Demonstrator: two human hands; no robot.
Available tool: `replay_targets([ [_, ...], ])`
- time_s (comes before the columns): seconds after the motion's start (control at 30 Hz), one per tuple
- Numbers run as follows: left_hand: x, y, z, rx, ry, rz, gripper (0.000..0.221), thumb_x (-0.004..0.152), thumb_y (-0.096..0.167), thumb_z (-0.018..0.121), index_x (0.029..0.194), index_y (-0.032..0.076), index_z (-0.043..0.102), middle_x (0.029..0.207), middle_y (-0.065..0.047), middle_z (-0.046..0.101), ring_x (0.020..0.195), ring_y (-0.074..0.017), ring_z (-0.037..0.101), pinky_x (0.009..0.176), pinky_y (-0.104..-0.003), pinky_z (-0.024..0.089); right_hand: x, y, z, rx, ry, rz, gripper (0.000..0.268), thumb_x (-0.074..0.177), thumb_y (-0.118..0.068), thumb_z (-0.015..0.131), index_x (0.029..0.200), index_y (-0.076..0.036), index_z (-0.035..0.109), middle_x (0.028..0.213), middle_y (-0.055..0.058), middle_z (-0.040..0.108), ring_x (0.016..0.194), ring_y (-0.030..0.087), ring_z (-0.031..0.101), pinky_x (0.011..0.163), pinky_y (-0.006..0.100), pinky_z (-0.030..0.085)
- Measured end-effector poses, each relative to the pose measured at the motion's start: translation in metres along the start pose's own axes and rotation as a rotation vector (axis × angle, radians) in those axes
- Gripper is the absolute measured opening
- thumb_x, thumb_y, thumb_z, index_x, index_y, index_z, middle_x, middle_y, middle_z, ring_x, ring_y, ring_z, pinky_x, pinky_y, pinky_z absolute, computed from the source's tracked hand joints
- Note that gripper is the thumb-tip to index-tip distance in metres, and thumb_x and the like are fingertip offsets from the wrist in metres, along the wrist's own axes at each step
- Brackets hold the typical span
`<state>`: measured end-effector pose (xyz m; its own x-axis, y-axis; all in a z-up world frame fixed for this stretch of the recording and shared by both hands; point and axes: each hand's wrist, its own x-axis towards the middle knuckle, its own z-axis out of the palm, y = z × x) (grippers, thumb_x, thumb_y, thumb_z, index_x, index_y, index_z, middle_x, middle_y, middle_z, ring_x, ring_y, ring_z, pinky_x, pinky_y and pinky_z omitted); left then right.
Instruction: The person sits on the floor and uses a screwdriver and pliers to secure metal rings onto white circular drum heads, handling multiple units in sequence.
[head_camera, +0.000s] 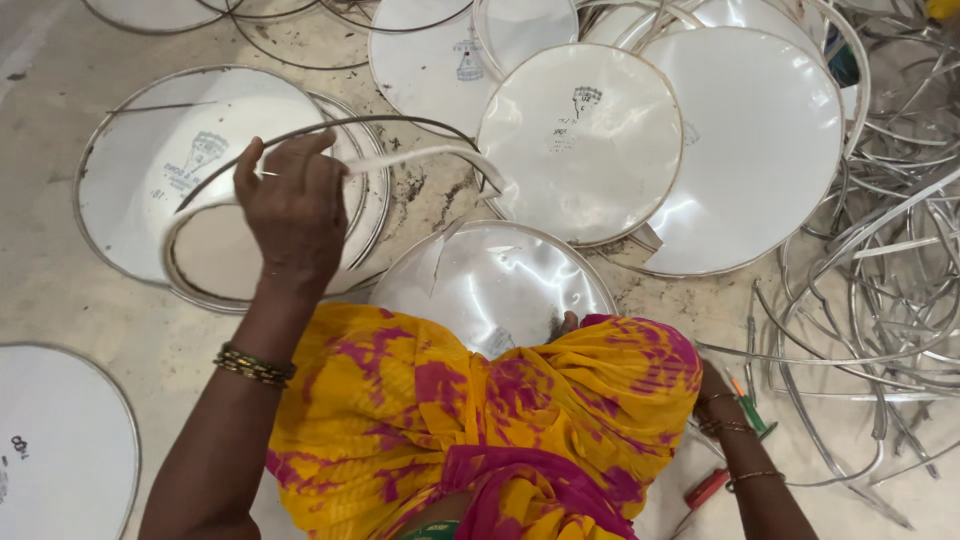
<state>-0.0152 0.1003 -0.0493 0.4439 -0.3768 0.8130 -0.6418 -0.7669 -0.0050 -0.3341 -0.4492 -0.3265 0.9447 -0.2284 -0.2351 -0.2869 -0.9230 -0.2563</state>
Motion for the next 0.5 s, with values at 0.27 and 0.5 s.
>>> replay_targets([
  [0.27,-0.057,0.015,0.001,-0.076,-0.209,-0.129,0.020,0.096,0.008,0.065,0.115,0.012,0.069,0.113,-0.003,0.073,0.119,-0.0187,0.068,0.115,-0.044,0.032,0.035,-0.109,-0.163,0.251,0.162,0.164,0.053,0.093,-0.034,0.066,0.141,-0.011,0.062,0.127,0.015,0.071,0.112,0.029,0.070,0.095,0.041,0.055],
  [0.5,-0.115,0.044,-0.017,-0.217,-0.224,-0.123,0.010,0.092,0.006,0.064,0.095,0.016,0.063,0.118,0.003,0.076,0.120,-0.0161,0.069,0.109,-0.038,0.034,0.115,-0.278,-0.192,0.668,0.119,-0.136,0.085,0.090,-0.046,0.068,0.159,-0.011,0.032,0.164,0.017,0.036,0.145,0.035,0.045,0.105,0.050,0.051],
])
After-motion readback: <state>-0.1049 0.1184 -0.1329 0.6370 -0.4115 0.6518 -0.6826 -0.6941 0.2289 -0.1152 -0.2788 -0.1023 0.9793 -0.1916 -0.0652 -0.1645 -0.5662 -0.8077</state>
